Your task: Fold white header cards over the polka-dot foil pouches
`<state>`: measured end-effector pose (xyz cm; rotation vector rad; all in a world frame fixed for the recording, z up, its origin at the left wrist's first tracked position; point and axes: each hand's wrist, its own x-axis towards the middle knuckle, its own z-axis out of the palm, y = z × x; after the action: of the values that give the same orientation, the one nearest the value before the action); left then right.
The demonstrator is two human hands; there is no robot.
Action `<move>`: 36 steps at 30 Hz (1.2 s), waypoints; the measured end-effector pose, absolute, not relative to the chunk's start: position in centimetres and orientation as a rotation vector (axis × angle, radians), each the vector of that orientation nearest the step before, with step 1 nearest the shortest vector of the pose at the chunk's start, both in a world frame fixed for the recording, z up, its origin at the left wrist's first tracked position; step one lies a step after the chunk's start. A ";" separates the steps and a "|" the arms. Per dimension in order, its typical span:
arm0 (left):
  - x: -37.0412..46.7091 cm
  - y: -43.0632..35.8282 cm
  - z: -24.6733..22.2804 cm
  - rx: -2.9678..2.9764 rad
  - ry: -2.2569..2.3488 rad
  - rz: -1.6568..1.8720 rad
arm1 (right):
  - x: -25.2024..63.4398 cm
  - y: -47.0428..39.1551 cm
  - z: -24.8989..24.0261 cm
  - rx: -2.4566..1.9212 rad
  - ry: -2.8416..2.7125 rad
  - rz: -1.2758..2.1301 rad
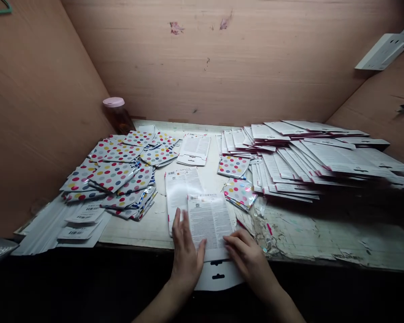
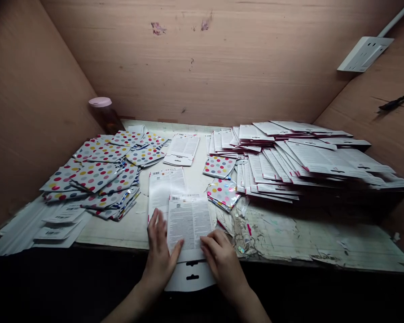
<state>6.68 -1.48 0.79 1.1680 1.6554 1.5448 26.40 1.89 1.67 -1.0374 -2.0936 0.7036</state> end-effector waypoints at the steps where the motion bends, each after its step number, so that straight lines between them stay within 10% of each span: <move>1: 6.5 -2.0 0.4 1.490 1.747 1.458 | 25.9 2.1 0.9 -1.030 -2.093 0.668; 9: 2.0 -4.2 -0.5 2.726 1.210 0.489 | 25.9 -0.3 -0.9 -1.063 -2.083 0.596; 36: 2.7 -4.2 -1.0 2.703 1.281 0.573 | 26.1 0.3 -1.3 -1.134 -2.268 0.467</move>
<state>2.69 -4.23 -0.95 2.7032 1.2807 0.5729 26.08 0.30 -1.35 -1.1339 -2.2682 0.4672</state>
